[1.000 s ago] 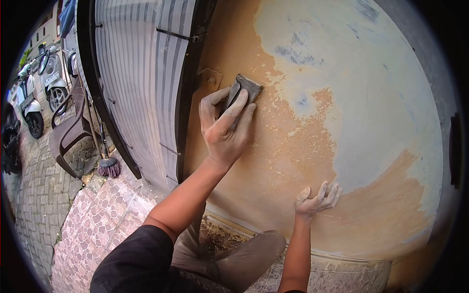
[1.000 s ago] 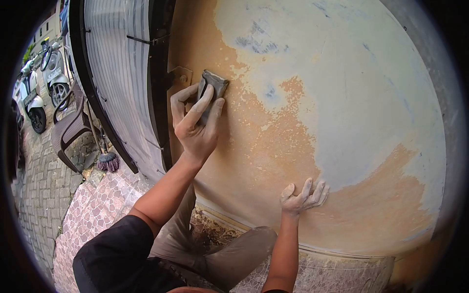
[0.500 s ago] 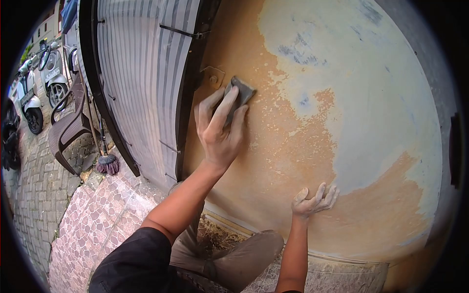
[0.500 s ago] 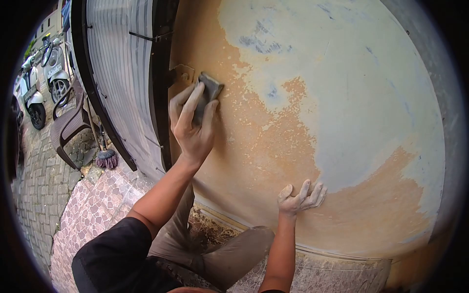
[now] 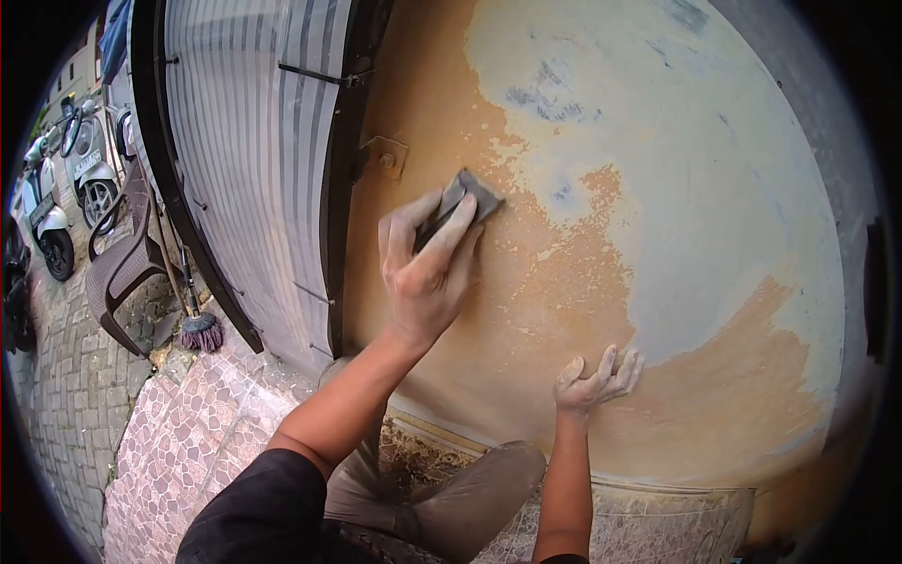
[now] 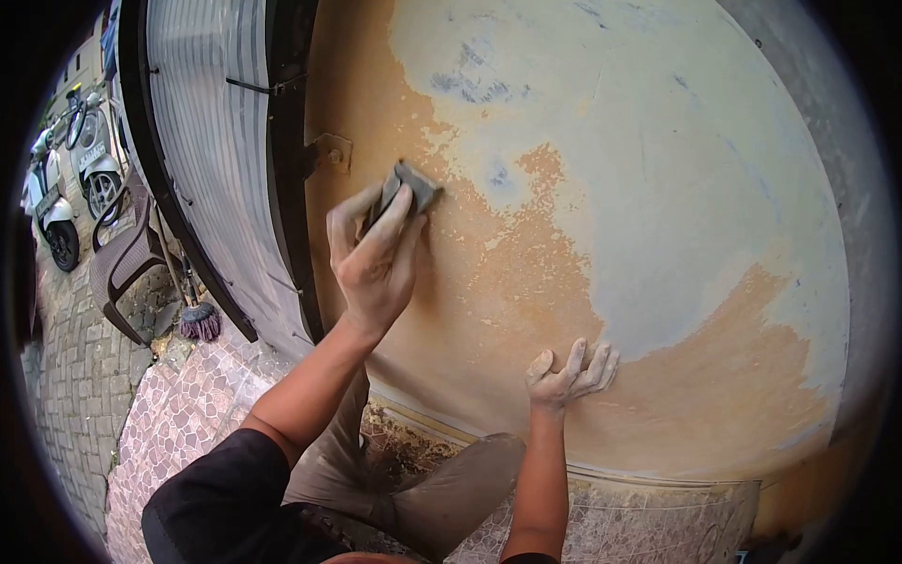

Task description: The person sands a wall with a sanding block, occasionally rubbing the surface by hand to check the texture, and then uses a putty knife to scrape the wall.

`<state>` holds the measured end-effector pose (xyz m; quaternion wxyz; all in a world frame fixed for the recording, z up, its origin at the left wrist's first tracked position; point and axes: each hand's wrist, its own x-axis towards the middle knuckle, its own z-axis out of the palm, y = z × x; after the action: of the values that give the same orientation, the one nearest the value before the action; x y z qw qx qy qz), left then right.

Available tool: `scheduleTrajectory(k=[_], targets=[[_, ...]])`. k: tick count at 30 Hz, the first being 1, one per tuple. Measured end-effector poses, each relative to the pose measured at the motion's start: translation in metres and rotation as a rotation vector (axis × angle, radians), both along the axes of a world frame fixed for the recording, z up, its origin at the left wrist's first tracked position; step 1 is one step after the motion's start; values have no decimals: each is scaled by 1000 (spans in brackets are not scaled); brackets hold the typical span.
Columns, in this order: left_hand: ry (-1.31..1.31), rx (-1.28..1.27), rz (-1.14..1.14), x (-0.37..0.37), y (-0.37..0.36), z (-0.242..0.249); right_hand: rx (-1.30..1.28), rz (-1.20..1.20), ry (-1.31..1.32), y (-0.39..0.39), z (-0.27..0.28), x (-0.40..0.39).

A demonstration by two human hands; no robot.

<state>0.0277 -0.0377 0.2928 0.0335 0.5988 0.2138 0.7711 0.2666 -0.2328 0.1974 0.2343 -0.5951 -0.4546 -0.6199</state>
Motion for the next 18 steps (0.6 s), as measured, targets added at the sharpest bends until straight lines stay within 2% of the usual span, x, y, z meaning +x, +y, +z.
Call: scheduleTrajectory(k=[1,4,6,8,11,15,18], targets=[[-33,21,-8,3,5,21,9,2,-3,2,1,1],[-37,1,-19,23,-15,21,11,3,-3,2,2,0],[234,88,-115,33,-43,-48,18,3,0,2,1,-2],[397,132,-191,29,-49,-103,14,-5,-3,2,-1,-2],[291,75,-153,20,-39,-69,2,1,-2,0,-8,3],[-50,79,-47,13,6,40,-21,21,-1,0,-15,3],[-108,49,17,26,-3,40,3,19,-6,2,-15,5]])
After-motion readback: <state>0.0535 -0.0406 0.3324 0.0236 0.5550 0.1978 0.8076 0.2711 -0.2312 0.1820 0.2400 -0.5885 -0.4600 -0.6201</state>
